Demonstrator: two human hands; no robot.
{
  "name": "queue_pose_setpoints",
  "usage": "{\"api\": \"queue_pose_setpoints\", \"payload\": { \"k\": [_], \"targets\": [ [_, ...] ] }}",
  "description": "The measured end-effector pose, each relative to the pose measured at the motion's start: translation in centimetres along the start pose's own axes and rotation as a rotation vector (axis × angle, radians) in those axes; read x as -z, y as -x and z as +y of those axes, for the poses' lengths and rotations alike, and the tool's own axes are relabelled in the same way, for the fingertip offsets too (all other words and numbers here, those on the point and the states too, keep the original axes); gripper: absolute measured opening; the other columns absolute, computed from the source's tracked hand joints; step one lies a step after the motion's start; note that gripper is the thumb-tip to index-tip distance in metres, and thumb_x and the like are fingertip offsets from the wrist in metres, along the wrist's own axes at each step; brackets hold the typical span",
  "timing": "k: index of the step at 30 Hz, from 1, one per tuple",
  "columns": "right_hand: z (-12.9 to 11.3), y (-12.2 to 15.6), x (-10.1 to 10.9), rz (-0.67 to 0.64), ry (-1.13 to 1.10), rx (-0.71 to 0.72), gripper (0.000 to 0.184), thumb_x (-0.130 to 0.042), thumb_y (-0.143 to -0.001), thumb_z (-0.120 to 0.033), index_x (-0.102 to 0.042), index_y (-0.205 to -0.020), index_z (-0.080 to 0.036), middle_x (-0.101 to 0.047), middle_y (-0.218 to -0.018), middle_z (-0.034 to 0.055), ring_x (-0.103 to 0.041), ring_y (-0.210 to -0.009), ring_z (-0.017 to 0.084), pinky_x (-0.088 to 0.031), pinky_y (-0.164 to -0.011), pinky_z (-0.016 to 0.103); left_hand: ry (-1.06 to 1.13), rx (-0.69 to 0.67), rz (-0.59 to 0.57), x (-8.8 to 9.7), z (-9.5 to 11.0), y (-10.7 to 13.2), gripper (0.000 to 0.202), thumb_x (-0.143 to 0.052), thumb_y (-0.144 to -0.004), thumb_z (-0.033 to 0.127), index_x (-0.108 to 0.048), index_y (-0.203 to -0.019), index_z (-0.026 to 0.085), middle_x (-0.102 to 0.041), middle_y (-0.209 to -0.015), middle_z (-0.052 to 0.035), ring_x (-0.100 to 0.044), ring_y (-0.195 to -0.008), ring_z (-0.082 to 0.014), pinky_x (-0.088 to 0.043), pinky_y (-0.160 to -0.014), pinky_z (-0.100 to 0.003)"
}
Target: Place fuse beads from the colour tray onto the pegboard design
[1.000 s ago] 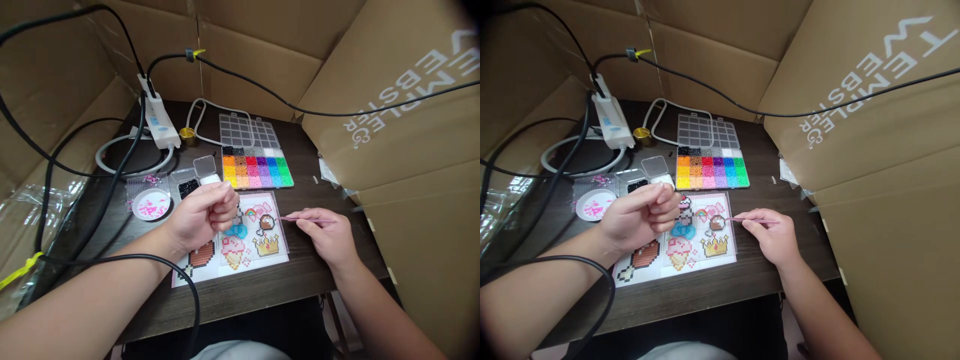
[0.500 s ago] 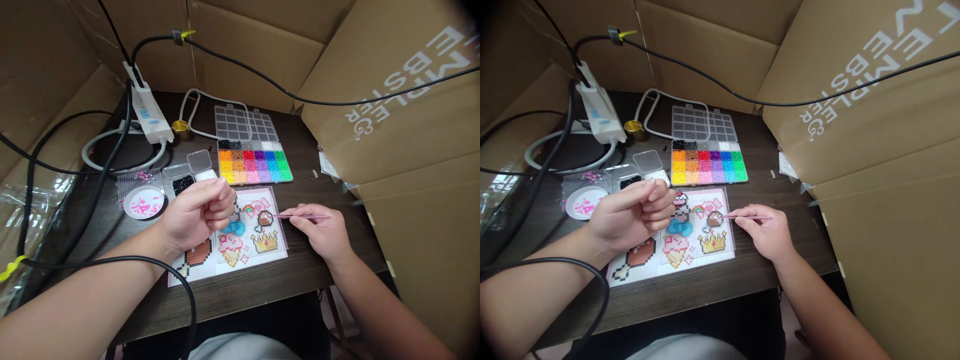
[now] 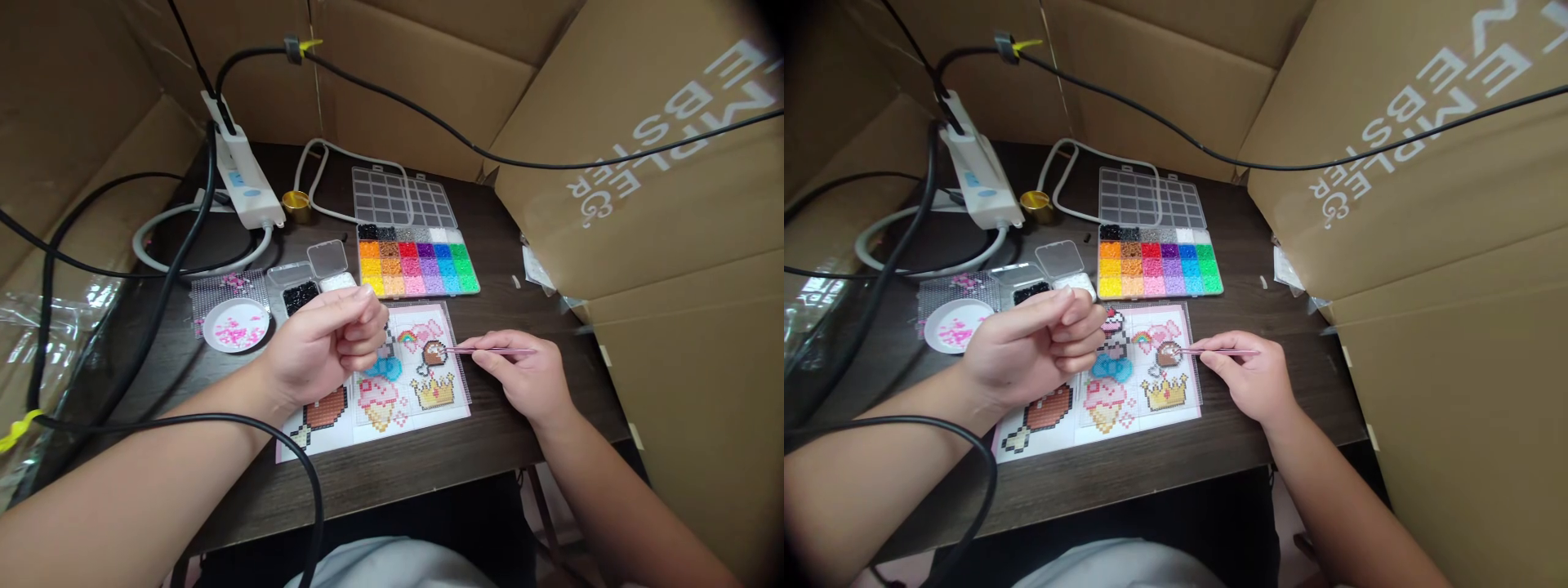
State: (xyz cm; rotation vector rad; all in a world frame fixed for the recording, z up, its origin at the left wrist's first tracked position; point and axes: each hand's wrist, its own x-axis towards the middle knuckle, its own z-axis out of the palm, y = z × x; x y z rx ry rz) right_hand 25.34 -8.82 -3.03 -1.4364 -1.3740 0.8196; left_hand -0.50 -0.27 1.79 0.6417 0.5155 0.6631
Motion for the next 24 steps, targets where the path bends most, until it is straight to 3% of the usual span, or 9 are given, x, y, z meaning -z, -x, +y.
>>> {"api": "queue_pose_setpoints", "payload": {
  "k": [24],
  "targets": [
    [-0.47, -0.17, -0.06, 0.047, 0.001, -0.011, 0.003, -0.076, -0.08, -0.021, -0.077, -0.079, -0.024, -0.08, -0.085, 0.0027, -0.077, -0.081, 0.021, -0.063, -0.076, 0.032, -0.031, -0.008, -0.023, -0.2, -0.04, 0.02, 0.04, -0.07, -0.079, 0.032, -0.041, -0.057, 0.017, -0.025, -0.056, 0.0051, -0.021, -0.046, -0.0054, -0.016, -0.042, -0.019]
  ]
}}
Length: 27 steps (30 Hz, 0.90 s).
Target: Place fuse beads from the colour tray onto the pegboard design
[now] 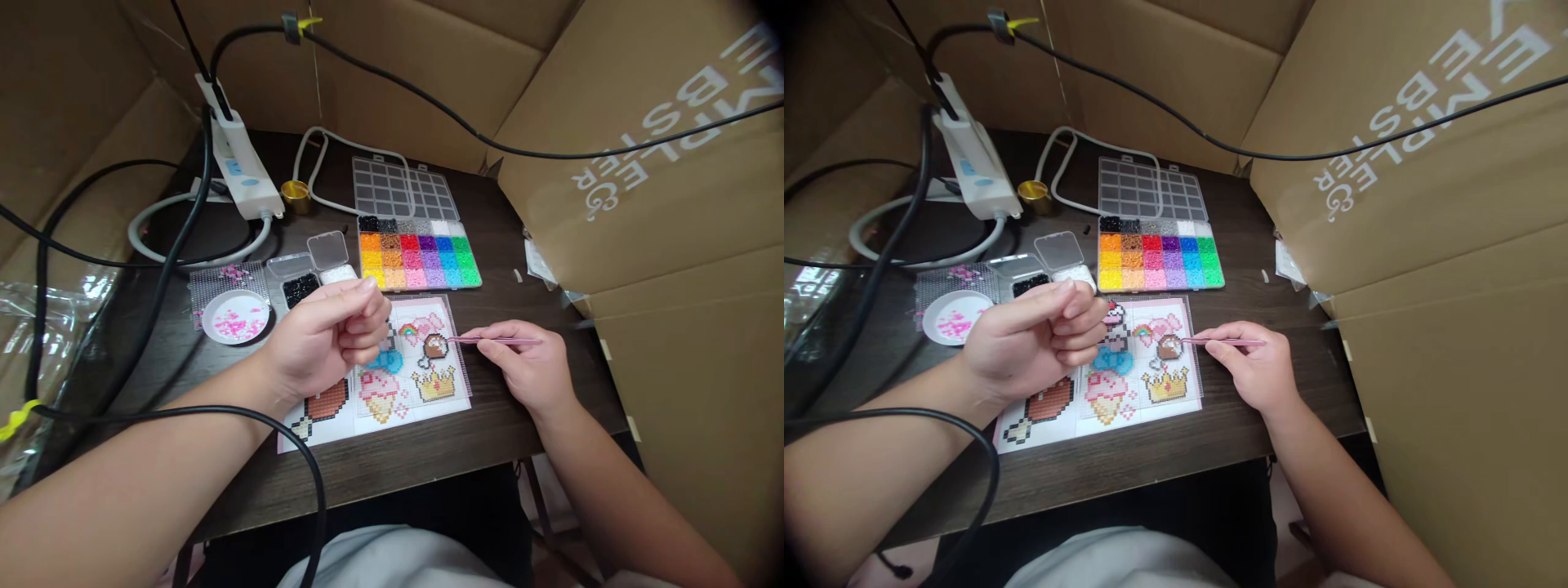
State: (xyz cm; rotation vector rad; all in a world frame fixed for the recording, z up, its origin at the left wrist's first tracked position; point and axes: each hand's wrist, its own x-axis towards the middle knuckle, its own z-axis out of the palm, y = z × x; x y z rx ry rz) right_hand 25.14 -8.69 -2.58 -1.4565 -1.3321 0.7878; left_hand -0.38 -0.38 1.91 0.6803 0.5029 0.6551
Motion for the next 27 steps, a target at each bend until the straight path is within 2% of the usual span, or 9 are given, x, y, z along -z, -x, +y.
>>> {"api": "queue_pose_setpoints", "payload": {
  "k": [27],
  "targets": [
    [0.15, -0.06, -0.17, 0.015, 0.008, -0.032, 0.002, -0.077, -0.078, -0.024, -0.076, -0.077, -0.023, -0.08, -0.085, 0.0039, -0.077, -0.081, 0.022, -0.063, -0.077, 0.034, -0.005, 0.002, -0.016, 0.0, -0.09, 0.02, 0.042, -0.072, -0.078, 0.033, -0.041, -0.057, 0.016, -0.025, -0.056, 0.0052, -0.023, -0.046, -0.005, -0.018, -0.041, -0.018]
  ]
}}
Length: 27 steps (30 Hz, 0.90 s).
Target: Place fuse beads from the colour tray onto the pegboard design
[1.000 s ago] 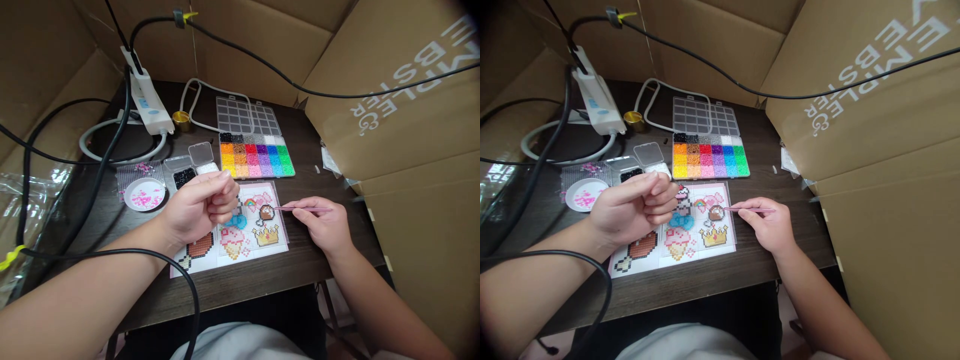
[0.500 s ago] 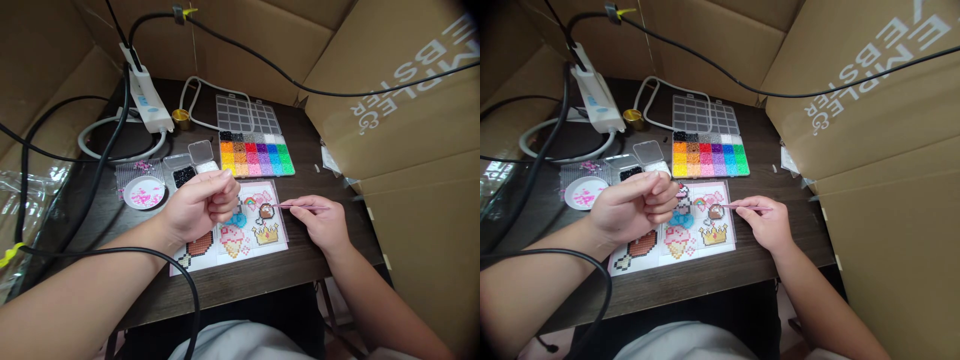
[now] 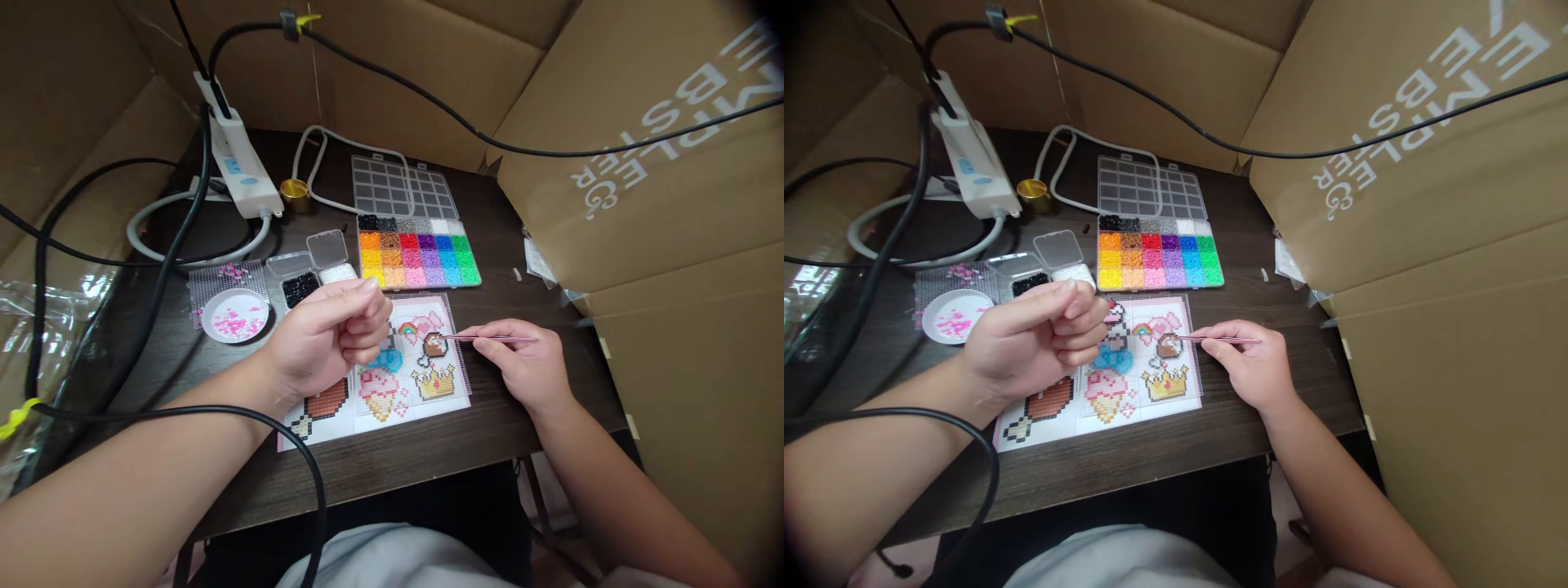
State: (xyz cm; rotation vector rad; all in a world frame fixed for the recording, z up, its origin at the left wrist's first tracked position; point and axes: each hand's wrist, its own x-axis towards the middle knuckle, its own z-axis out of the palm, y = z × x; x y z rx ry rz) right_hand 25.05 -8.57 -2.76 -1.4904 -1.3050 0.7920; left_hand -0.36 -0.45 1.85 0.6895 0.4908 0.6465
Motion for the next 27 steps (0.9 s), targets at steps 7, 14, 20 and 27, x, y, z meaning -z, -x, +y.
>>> {"api": "queue_pose_setpoints", "payload": {
  "k": [7, 14, 20, 27],
  "targets": [
    [0.5, 0.0, 0.1, 0.022, -0.052, -0.002, 0.005, -0.078, -0.078, -0.027, -0.076, -0.079, -0.022, -0.08, -0.087, 0.005, -0.078, -0.083, 0.023, -0.064, -0.079, 0.036, 0.042, -0.001, 0.001, 0.2, -0.2, 0.0, 0.038, -0.071, -0.079, 0.031, -0.043, -0.058, 0.016, -0.027, -0.056, 0.0054, -0.023, -0.046, -0.0051, -0.019, -0.042, -0.017],
    [-0.9, -3.3, -0.1, 0.093, -0.134, 0.1, 0.008, -0.078, -0.079, -0.028, -0.076, -0.085, -0.023, -0.08, -0.093, 0.0065, -0.077, -0.089, 0.025, -0.062, -0.085, 0.04, 0.067, -0.016, -0.003, 0.8, -0.5, 0.4, 0.035, -0.065, -0.083, 0.032, -0.043, -0.061, 0.016, -0.026, -0.057, 0.0063, -0.018, -0.047, -0.0054, -0.014, -0.043, -0.018],
    [-6.1, -10.7, -4.9, 0.126, -0.097, 0.227, 0.009, -0.076, -0.077, -0.03, -0.077, -0.082, -0.021, -0.08, -0.089, 0.0077, -0.076, -0.086, 0.025, -0.061, -0.08, 0.039, 0.047, -0.04, -0.016, 0.9, -0.3, 0.6, 0.039, -0.061, -0.087, 0.033, -0.037, -0.059, 0.017, -0.024, -0.056, 0.0066, -0.016, -0.048, -0.0058, -0.012, -0.043, -0.02],
    [-4.5, -12.9, -10.0, 0.114, -0.008, 0.203, 0.008, -0.07, -0.076, -0.026, -0.075, -0.077, -0.02, -0.079, -0.084, 0.007, -0.075, -0.079, 0.024, -0.059, -0.075, 0.036, 0.073, -0.045, -0.018, 1.1, -0.3, 0.5, 0.038, -0.06, -0.088, 0.032, -0.037, -0.061, 0.017, -0.024, -0.056, 0.007, -0.016, -0.047, -0.0058, -0.012, -0.043, -0.019]
  ]
}}
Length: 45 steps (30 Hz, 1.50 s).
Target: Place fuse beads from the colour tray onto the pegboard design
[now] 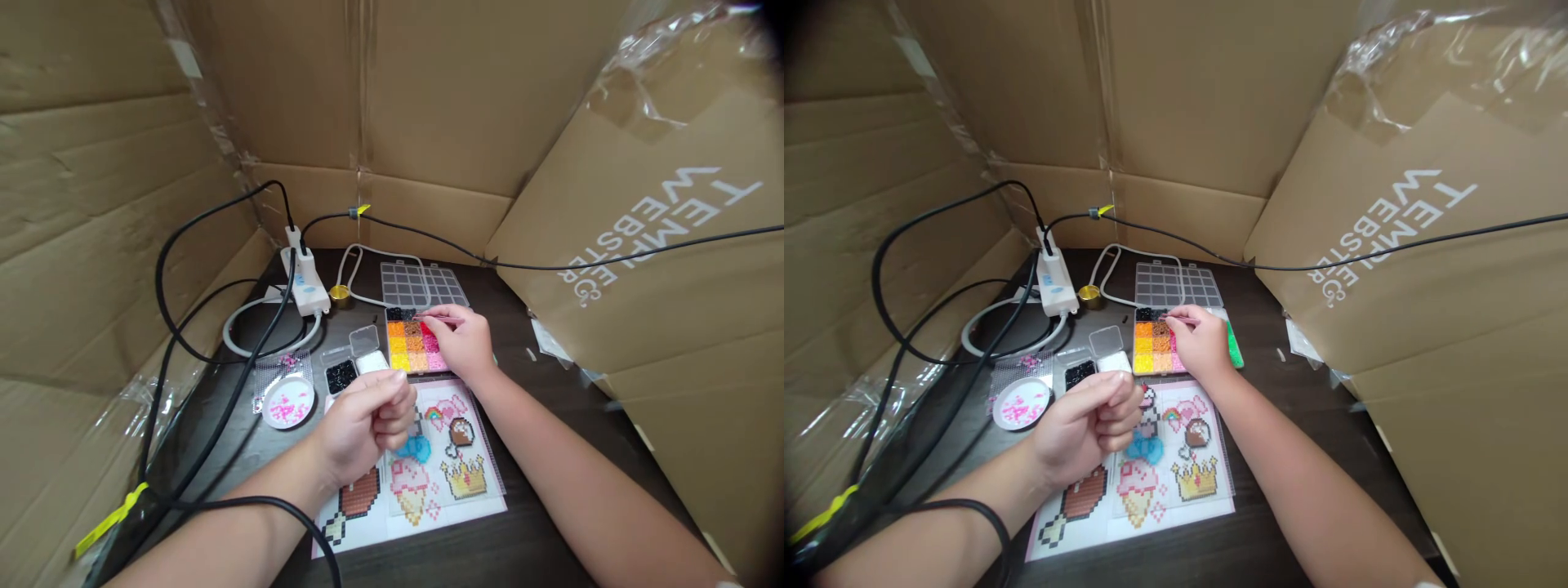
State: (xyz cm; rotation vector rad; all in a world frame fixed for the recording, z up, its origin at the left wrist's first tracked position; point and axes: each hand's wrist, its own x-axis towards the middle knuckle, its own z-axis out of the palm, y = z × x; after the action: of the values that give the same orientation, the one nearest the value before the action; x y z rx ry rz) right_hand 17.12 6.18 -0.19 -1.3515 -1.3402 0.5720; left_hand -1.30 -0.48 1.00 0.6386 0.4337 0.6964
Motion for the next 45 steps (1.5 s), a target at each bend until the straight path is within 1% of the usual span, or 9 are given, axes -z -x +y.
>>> {"api": "queue_pose_setpoints", "payload": {
  "k": [5, 10, 14, 18, 21, 29, 34, 39, 45],
  "targets": [
    [1.1, 1.1, -0.1, -0.001, 0.026, 0.018, 0.012, -0.068, -0.078, -0.028, -0.076, -0.08, -0.02, -0.079, -0.085, 0.0059, -0.074, -0.079, 0.022, -0.058, -0.075, 0.033, 0.021, 0.0, -0.01, 0.0, 0.1, -0.1, 0.038, -0.058, -0.089, 0.031, -0.037, -0.06, 0.017, -0.024, -0.056, 0.007, -0.017, -0.047, -0.0054, -0.013, -0.043, -0.018],
    [1.1, 0.9, -0.2, -0.05, 0.008, -0.019, 0.011, -0.068, -0.077, -0.027, -0.076, -0.078, -0.02, -0.078, -0.083, 0.0056, -0.073, -0.077, 0.022, -0.057, -0.072, 0.033, 0.005, 0.015, -0.027, 0.0, -0.1, -0.2, 0.038, -0.056, -0.09, 0.031, -0.037, -0.06, 0.017, -0.024, -0.056, 0.0067, -0.017, -0.048, -0.0056, -0.013, -0.043, -0.018],
    [1.6, 0.7, -0.3, -0.076, 0.024, -0.024, 0.01, -0.068, -0.076, -0.027, -0.076, -0.078, -0.021, -0.078, -0.082, 0.0052, -0.073, -0.076, 0.021, -0.057, -0.072, 0.034, -0.001, 0.026, -0.023, 0.1, -0.2, -0.2, 0.038, -0.056, -0.09, 0.031, -0.036, -0.061, 0.017, -0.023, -0.056, 0.0068, -0.016, -0.048, -0.0058, -0.013, -0.043, -0.019],
    [2.0, 0.6, -0.1, -0.077, 0.04, -0.045, 0.009, -0.069, -0.075, -0.026, -0.075, -0.077, -0.02, -0.078, -0.079, 0.0049, -0.072, -0.074, 0.021, -0.056, -0.071, 0.034, -0.01, 0.033, -0.013, 0.0, -0.2, -0.2, 0.038, -0.056, -0.09, 0.031, -0.037, -0.061, 0.017, -0.023, -0.056, 0.0066, -0.017, -0.049, -0.0062, -0.013, -0.043, -0.019],
    [1.9, 0.5, 0.1, -0.053, 0.037, -0.063, 0.008, -0.069, -0.075, -0.024, -0.075, -0.076, -0.02, -0.078, -0.078, 0.0047, -0.072, -0.073, 0.021, -0.057, -0.07, 0.033, -0.015, 0.035, -0.011, 0.0, -0.1, -0.2, 0.037, -0.056, -0.09, 0.031, -0.038, -0.061, 0.017, -0.024, -0.056, 0.0065, -0.017, -0.049, -0.0063, -0.013, -0.043, -0.02],
    [1.2, 0.6, 0.6, 0.015, 0.002, -0.04, 0.006, -0.07, -0.074, -0.023, -0.075, -0.073, -0.021, -0.077, -0.076, 0.0043, -0.073, -0.072, 0.021, -0.058, -0.069, 0.033, -0.015, 0.033, -0.009, 0.0, -0.1, -0.2, 0.038, -0.056, -0.09, 0.03, -0.037, -0.06, 0.017, -0.023, -0.056, 0.0067, -0.016, -0.049, -0.0064, -0.012, -0.043, -0.02],
    [1.0, 0.7, 0.6, -0.023, 0.011, -0.057, 0.004, -0.071, -0.074, -0.022, -0.074, -0.071, -0.02, -0.077, -0.075, 0.0044, -0.073, -0.072, 0.021, -0.058, -0.068, 0.033, -0.013, 0.033, -0.005, 0.0, -0.2, -0.1, 0.038, -0.056, -0.09, 0.032, -0.037, -0.061, 0.017, -0.024, -0.056, 0.0064, -0.016, -0.048, -0.0063, -0.012, -0.044, -0.02],
    [1.1, 0.7, 0.7, -0.06, 0.023, -0.044, 0.005, -0.072, -0.074, -0.024, -0.074, -0.072, -0.02, -0.076, -0.074, 0.0043, -0.072, -0.071, 0.02, -0.058, -0.068, 0.033, -0.004, 0.036, 0.008, -0.2, -0.1, -0.2, 0.038, -0.058, -0.089, 0.032, -0.038, -0.061, 0.017, -0.024, -0.056, 0.0066, -0.017, -0.049, -0.0064, -0.012, -0.044, -0.02],
    [1.4, 0.5, 0.7, -0.053, 0.016, -0.082, 0.007, -0.073, -0.073, -0.026, -0.074, -0.071, -0.019, -0.076, -0.072, 0.0052, -0.07, -0.068, 0.02, -0.056, -0.065, 0.033, -0.035, 0.053, -0.004, -0.1, 0.0, -0.2, 0.042, -0.059, -0.088, 0.035, -0.034, -0.059, 0.018, -0.021, -0.055, 0.0071, -0.015, -0.048, -0.0061, -0.011, -0.044, -0.021]
  ]
}}
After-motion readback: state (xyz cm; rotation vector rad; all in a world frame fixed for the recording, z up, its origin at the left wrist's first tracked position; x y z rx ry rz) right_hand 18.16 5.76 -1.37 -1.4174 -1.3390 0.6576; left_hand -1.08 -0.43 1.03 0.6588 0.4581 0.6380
